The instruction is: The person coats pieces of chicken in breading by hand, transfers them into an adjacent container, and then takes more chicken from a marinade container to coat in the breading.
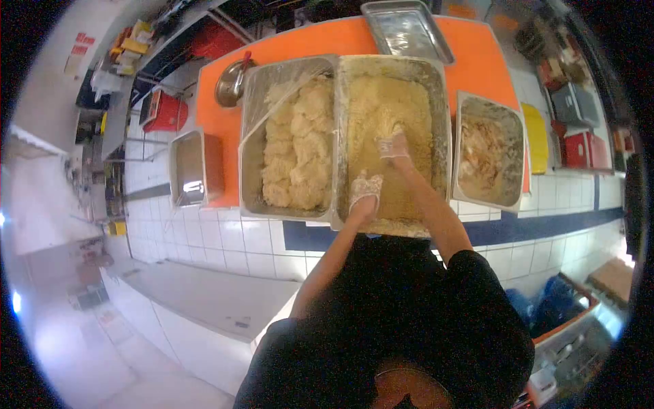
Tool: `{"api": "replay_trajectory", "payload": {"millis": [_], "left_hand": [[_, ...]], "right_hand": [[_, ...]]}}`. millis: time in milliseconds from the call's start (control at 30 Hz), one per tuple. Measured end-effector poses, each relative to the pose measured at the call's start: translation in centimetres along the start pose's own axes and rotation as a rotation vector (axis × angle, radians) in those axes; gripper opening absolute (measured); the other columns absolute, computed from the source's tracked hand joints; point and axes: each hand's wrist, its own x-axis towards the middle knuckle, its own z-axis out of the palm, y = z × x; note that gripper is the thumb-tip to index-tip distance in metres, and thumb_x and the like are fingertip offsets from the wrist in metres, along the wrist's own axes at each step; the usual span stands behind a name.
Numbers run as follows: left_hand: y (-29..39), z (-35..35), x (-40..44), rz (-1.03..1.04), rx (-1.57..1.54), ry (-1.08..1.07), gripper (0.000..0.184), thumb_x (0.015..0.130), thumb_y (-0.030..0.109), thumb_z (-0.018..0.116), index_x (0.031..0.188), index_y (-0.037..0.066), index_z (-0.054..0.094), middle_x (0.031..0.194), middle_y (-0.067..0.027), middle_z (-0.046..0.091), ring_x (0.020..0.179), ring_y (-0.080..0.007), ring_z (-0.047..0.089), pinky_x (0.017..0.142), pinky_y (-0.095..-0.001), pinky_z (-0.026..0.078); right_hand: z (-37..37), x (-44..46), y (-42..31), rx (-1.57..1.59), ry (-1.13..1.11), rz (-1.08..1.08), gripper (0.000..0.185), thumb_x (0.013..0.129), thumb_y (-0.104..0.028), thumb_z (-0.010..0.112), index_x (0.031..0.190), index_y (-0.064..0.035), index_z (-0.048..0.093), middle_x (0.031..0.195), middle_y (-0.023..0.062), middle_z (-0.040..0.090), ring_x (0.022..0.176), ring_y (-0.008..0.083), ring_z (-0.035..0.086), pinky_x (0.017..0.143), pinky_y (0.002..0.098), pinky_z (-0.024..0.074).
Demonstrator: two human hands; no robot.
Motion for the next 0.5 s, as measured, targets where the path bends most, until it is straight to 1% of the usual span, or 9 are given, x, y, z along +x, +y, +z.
{"api": "replay_trajectory", "payload": {"millis": [33, 67, 100, 133, 200, 333, 400, 467, 500], "left_hand": [[-0.8, 0.1, 0.3, 0.014, -0.011, 0.036, 0.046, 0.096, 0.031, 0.061, 0.134, 0.004, 0.056, 0.121, -0.0209, 0.062, 0.11, -0.0266, 0.06, 0.093, -0.0438, 0.046], [-3.3, 0.6, 2.2, 0.282, 0.207, 0.195, 0.044, 0.097, 0.032, 0.06, 0.132, 0.006, 0.057, 0.12, -0.019, 0.063, 0.109, -0.0248, 0.06, 0.093, -0.0447, 0.046], [-3.5, 0.8, 2.9, 0.419, 0.3, 0.272, 0.043, 0.097, 0.032, 0.059, 0.132, 0.007, 0.058, 0.12, -0.0181, 0.063, 0.109, -0.0239, 0.06, 0.093, -0.0452, 0.047], [-2.7, 0.5, 3.4, 0.548, 0.401, 0.366, 0.041, 0.098, 0.032, 0.058, 0.131, 0.007, 0.059, 0.12, -0.0171, 0.063, 0.109, -0.023, 0.06, 0.093, -0.0457, 0.047], [0.4, -0.4, 3.2, 0.192, -0.366, 0.256, 0.043, 0.099, 0.037, 0.056, 0.13, 0.008, 0.059, 0.124, -0.0157, 0.062, 0.111, -0.0262, 0.061, 0.092, -0.0473, 0.049], [4.4, -0.7, 3.7, -0.441, -1.738, -0.078, 0.05, 0.099, 0.047, 0.053, 0.131, 0.009, 0.057, 0.126, -0.0123, 0.063, 0.111, -0.0294, 0.064, 0.088, -0.0474, 0.057], [6.5, -0.9, 3.2, -0.391, -1.819, -0.175, 0.048, 0.1, 0.045, 0.054, 0.131, 0.009, 0.057, 0.126, -0.0118, 0.064, 0.112, -0.0282, 0.064, 0.09, -0.0467, 0.057], [7.3, -0.8, 2.7, -0.354, -1.88, -0.27, 0.046, 0.1, 0.043, 0.055, 0.132, 0.009, 0.057, 0.126, -0.0113, 0.064, 0.114, -0.027, 0.063, 0.091, -0.0459, 0.057], [6.5, -0.2, 3.4, -0.314, -1.802, -0.223, 0.044, 0.101, 0.039, 0.055, 0.133, 0.009, 0.056, 0.127, -0.011, 0.064, 0.115, -0.0265, 0.063, 0.091, -0.0444, 0.057]], "right_hand": [[-0.4, -0.2, 0.6, 0.299, -0.075, -0.041, 0.036, 0.101, -0.023, 0.051, 0.131, -0.0034, 0.057, 0.126, 0.013, 0.063, 0.114, 0.0249, 0.06, 0.1, 0.0415, 0.0465], [-1.0, -0.4, 1.2, 0.712, -0.186, -0.075, 0.035, 0.102, -0.023, 0.051, 0.131, -0.0041, 0.057, 0.125, 0.0123, 0.064, 0.113, 0.0242, 0.061, 0.098, 0.0405, 0.0482], [-2.6, -0.9, 1.5, 1.193, -0.476, -0.113, 0.034, 0.102, -0.023, 0.051, 0.13, -0.0048, 0.058, 0.125, 0.0116, 0.064, 0.112, 0.0235, 0.062, 0.097, 0.0395, 0.0499], [-3.2, -1.9, 1.2, 1.124, -0.291, 0.016, 0.034, 0.102, -0.021, 0.051, 0.13, -0.0039, 0.059, 0.125, 0.0122, 0.065, 0.112, 0.0232, 0.062, 0.1, 0.0399, 0.0478], [-5.2, -3.6, -0.1, 0.961, -0.091, 0.222, 0.033, 0.101, -0.019, 0.052, 0.129, -0.0033, 0.059, 0.125, 0.0128, 0.065, 0.112, 0.0238, 0.062, 0.101, 0.0399, 0.0465], [-10.2, -6.3, -7.4, 0.636, -0.083, 0.196, 0.036, 0.099, -0.02, 0.055, 0.131, -0.0044, 0.058, 0.124, 0.0124, 0.066, 0.111, 0.0274, 0.063, 0.097, 0.0385, 0.049], [-11.7, -7.0, -9.7, 0.408, -0.057, 0.007, 0.037, 0.098, -0.02, 0.057, 0.132, -0.005, 0.057, 0.124, 0.0123, 0.066, 0.111, 0.0291, 0.064, 0.095, 0.0378, 0.0503], [-11.3, -7.4, -7.9, 0.063, 0.058, -0.465, 0.034, 0.096, -0.021, 0.06, 0.126, -0.0044, 0.06, 0.116, 0.013, 0.07, 0.104, 0.0302, 0.068, 0.086, 0.038, 0.0539], [-12.4, -7.9, -9.4, -0.084, 0.072, -0.203, 0.034, 0.095, -0.023, 0.062, 0.123, -0.0038, 0.061, 0.11, 0.0127, 0.071, 0.098, 0.0312, 0.069, 0.082, 0.0393, 0.0544]]}}
